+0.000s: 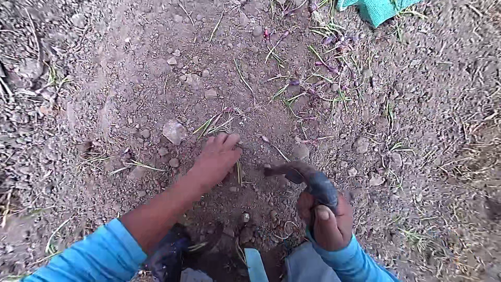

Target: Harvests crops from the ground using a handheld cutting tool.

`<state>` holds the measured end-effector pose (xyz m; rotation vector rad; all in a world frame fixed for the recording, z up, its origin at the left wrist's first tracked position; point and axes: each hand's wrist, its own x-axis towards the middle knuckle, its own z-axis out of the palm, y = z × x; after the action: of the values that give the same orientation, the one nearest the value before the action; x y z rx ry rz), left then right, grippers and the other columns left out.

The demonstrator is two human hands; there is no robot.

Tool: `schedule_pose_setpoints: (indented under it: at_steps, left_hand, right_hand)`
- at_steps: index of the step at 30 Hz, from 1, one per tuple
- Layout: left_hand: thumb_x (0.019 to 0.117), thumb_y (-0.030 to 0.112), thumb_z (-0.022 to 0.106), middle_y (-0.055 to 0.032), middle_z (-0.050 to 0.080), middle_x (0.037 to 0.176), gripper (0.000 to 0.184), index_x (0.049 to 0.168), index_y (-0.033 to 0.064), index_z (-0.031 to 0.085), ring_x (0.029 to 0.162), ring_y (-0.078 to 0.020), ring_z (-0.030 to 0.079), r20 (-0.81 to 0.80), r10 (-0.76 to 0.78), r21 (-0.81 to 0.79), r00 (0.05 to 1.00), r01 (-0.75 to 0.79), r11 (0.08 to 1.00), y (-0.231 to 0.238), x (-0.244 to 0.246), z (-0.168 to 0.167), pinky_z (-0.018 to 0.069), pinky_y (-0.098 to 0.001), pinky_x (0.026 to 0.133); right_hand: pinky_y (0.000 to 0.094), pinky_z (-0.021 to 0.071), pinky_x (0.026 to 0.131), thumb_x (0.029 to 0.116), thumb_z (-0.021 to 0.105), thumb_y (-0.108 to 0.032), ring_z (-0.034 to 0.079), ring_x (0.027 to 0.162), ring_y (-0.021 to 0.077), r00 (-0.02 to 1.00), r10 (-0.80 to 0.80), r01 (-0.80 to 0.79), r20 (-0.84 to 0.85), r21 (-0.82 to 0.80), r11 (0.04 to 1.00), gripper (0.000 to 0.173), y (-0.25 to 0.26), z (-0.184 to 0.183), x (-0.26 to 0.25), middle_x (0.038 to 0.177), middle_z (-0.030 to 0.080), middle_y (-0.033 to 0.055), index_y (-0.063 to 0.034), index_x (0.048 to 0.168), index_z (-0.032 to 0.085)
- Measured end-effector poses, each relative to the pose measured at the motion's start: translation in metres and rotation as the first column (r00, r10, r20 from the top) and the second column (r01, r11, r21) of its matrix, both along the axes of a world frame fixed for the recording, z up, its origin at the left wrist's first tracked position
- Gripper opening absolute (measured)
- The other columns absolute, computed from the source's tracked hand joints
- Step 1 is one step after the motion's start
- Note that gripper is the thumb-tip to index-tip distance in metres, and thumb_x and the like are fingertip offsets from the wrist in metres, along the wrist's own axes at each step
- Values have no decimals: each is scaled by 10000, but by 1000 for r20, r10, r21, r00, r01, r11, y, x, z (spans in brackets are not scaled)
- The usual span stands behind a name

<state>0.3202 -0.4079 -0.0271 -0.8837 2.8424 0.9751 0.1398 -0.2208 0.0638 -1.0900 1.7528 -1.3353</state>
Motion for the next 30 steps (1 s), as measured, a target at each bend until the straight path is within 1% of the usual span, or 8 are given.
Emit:
schedule_pose_setpoints:
  at_steps: [3, 6, 8, 11, 14, 17, 24, 30]
  left_hand:
    - [982, -10, 637, -208, 700, 1125, 138, 1083, -43, 726, 1009, -354, 712, -27, 145, 256, 989, -133, 957, -7, -8, 19, 589, -543, 873]
    - [1051, 50, 560, -119, 705, 957, 163, 1186, -22, 617, 807, -189, 731, 175, 534, 574, 827, -526, 627, -15, 5, 43, 633, -388, 761]
    - [1052, 81, 572, -104, 687, 895, 142, 1156, -6, 614, 750, -173, 704, 260, 621, 543, 740, -643, 539, -19, 9, 45, 618, -382, 718]
    - [1019, 95, 647, -121, 691, 857, 104, 1057, 1, 671, 704, -217, 665, 207, 555, 349, 805, -591, 727, -11, -6, 37, 571, -456, 680]
    - [986, 69, 665, -173, 740, 959, 115, 1058, 25, 743, 876, -363, 717, 249, 274, 293, 929, -342, 893, 22, -29, 10, 560, -626, 802]
    - [1013, 45, 590, -159, 731, 1206, 232, 1168, 77, 761, 1177, -382, 668, 410, -79, 387, 909, -95, 917, 42, -39, 4, 511, -604, 1004]
    - [1001, 71, 642, -225, 618, 1288, 200, 1162, -14, 723, 1240, -436, 579, 302, -300, 132, 905, 272, 953, 4, -130, 3, 533, -596, 962]
    - [1018, 44, 614, -185, 697, 935, 117, 1059, -35, 690, 819, -311, 682, 256, 35, 371, 966, -131, 919, -12, -124, 34, 559, -533, 777]
  right_hand:
    - [177, 494, 525, 986, 502, -662, 572, 573, -4, 983, 58, -30, 176, -156, 987, 466, 9, 44, -19, 681, 592, -96, -219, 970, 646]
    - [337, 525, 595, 946, 483, -682, 599, 650, 133, 920, 223, -133, 322, -278, 951, 536, 26, 56, -45, 773, 626, -15, -180, 1043, 643]
    - [257, 490, 543, 958, 454, -727, 564, 600, 61, 947, 145, -89, 287, -200, 976, 570, -7, 33, -15, 700, 569, -50, -181, 946, 616]
    - [237, 447, 443, 953, 517, -650, 498, 466, 22, 989, -23, 24, 147, -9, 1000, 652, -37, -41, 31, 561, 532, -13, -20, 834, 639]
    - [191, 470, 485, 985, 484, -667, 525, 522, -14, 981, -55, 71, 185, -79, 994, 599, -16, -31, 23, 596, 528, -53, -94, 866, 615]
    - [206, 505, 552, 957, 446, -747, 577, 597, 17, 981, -40, 64, 191, -123, 990, 612, 37, 21, -17, 685, 585, -56, -172, 997, 653]
    - [201, 456, 447, 988, 423, -707, 534, 506, 7, 975, -213, 210, -62, -54, 976, 601, 65, 8, -42, 606, 538, -47, -147, 885, 614]
    - [189, 492, 594, 976, 493, -659, 561, 615, 3, 936, -50, 177, 347, -345, 922, 526, 55, 41, -55, 716, 583, -81, -160, 1019, 654]
